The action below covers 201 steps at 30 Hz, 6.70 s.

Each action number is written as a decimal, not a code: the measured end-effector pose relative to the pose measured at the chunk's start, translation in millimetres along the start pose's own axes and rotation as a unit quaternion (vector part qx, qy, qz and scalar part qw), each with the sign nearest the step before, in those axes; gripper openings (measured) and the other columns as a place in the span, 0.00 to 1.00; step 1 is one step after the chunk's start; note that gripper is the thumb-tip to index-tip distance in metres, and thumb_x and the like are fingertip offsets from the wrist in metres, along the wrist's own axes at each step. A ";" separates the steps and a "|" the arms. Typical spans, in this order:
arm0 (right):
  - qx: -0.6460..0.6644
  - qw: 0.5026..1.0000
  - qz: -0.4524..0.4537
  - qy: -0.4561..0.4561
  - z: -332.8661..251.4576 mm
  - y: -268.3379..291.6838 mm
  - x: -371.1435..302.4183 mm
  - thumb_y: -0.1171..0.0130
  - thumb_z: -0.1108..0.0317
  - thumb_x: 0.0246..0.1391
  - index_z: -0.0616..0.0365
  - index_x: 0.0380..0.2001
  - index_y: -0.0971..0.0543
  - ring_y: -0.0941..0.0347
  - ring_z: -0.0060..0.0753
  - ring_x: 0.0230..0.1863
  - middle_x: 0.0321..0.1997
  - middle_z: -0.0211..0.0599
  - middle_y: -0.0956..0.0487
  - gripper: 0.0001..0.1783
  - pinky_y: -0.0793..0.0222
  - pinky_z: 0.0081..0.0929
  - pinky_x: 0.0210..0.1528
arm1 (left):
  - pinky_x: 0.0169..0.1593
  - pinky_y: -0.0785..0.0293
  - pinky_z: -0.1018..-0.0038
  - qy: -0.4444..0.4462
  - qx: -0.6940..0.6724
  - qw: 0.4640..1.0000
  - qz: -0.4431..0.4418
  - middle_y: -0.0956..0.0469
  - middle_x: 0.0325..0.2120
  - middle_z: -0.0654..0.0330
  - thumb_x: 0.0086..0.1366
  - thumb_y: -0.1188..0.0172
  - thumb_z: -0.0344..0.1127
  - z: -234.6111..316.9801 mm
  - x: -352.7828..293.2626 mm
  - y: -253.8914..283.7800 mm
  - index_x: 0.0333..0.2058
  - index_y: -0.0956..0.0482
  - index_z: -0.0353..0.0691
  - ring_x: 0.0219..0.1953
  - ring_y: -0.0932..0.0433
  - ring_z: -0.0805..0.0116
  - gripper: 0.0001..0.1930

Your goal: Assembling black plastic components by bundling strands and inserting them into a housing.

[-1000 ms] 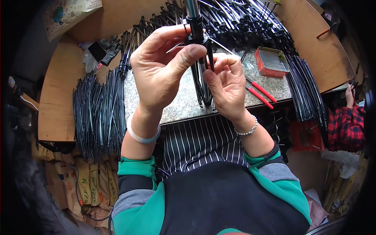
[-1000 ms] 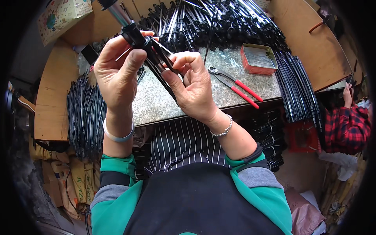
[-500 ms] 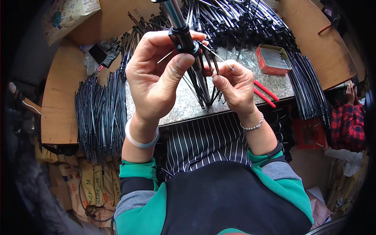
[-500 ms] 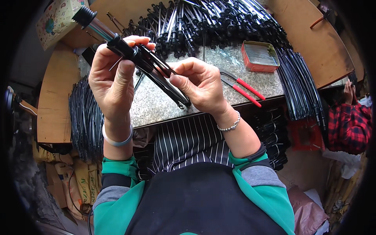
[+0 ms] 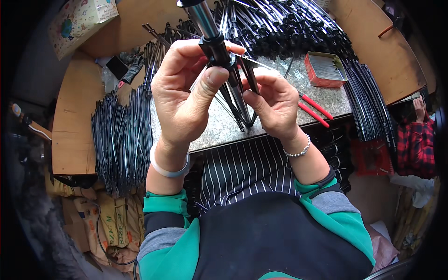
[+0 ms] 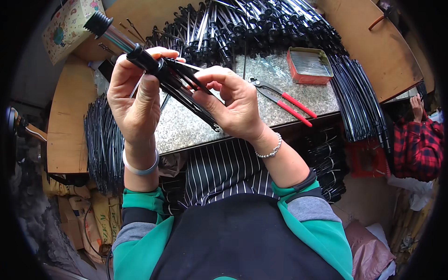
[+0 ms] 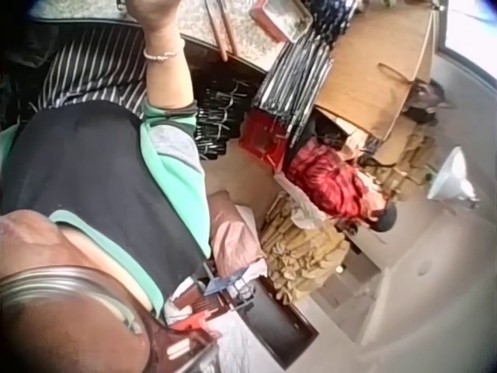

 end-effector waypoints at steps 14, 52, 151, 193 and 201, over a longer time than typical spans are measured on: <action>-0.285 0.930 -0.005 0.233 -11.2 -4.7 -5.9 0.46 0.81 0.50 0.69 0.43 0.27 0.28 0.34 0.40 0.33 0.45 0.23 0.15 0.33 0.26 0.42 | 0.47 0.27 0.69 0.022 -0.034 0.999 -0.020 0.25 0.39 0.45 0.58 0.43 0.25 -1.5 -3.5 -2.1 0.42 0.34 0.32 0.42 0.24 0.63 0.14; -0.246 0.947 -0.068 0.194 -14.2 -1.6 -3.6 0.47 0.84 0.48 0.69 0.47 0.29 0.25 0.40 0.36 0.37 0.48 0.22 0.19 0.29 0.31 0.41 | 0.46 0.26 0.69 0.020 -0.052 0.995 -0.078 0.26 0.37 0.46 0.58 0.41 0.27 0.2 0.4 -3.2 0.39 0.37 0.34 0.41 0.24 0.61 0.15; -0.049 0.994 -0.013 0.093 2.4 3.5 -7.7 0.41 0.73 0.50 0.62 0.37 0.30 0.30 0.25 0.42 0.45 0.41 0.29 0.12 0.33 0.21 0.45 | 0.47 0.31 0.76 0.030 0.109 0.992 -0.048 0.26 0.41 0.56 0.58 0.43 0.24 -4.5 6.2 -14.6 0.47 0.30 0.29 0.42 0.27 0.74 0.17; -0.226 0.968 0.055 0.096 -8.7 1.3 -15.4 0.38 0.79 0.44 0.63 0.34 0.27 0.26 0.31 0.40 0.40 0.42 0.24 0.12 0.29 0.25 0.42 | 0.37 0.31 0.82 -0.032 0.107 0.993 0.035 0.30 0.31 0.61 0.66 0.52 0.33 -13.9 -8.2 -38.1 0.54 0.44 0.31 0.30 0.30 0.78 0.21; -0.452 0.874 0.061 0.171 -27.0 -3.4 -39.2 0.34 0.59 0.43 0.64 0.36 0.30 0.32 0.33 0.42 0.43 0.45 0.30 0.24 0.35 0.28 0.46 | 0.28 0.34 0.86 -0.061 0.113 0.987 0.091 0.32 0.26 0.63 0.65 0.53 0.29 -8.5 -23.8 -28.5 0.54 0.50 0.28 0.23 0.32 0.81 0.23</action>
Point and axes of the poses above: each hand's wrist, its own x-axis towards the middle knuckle, its own y-axis out of the back of the hand, z = x × y, the point moved 4 cm from there along x, towards the middle knuckle
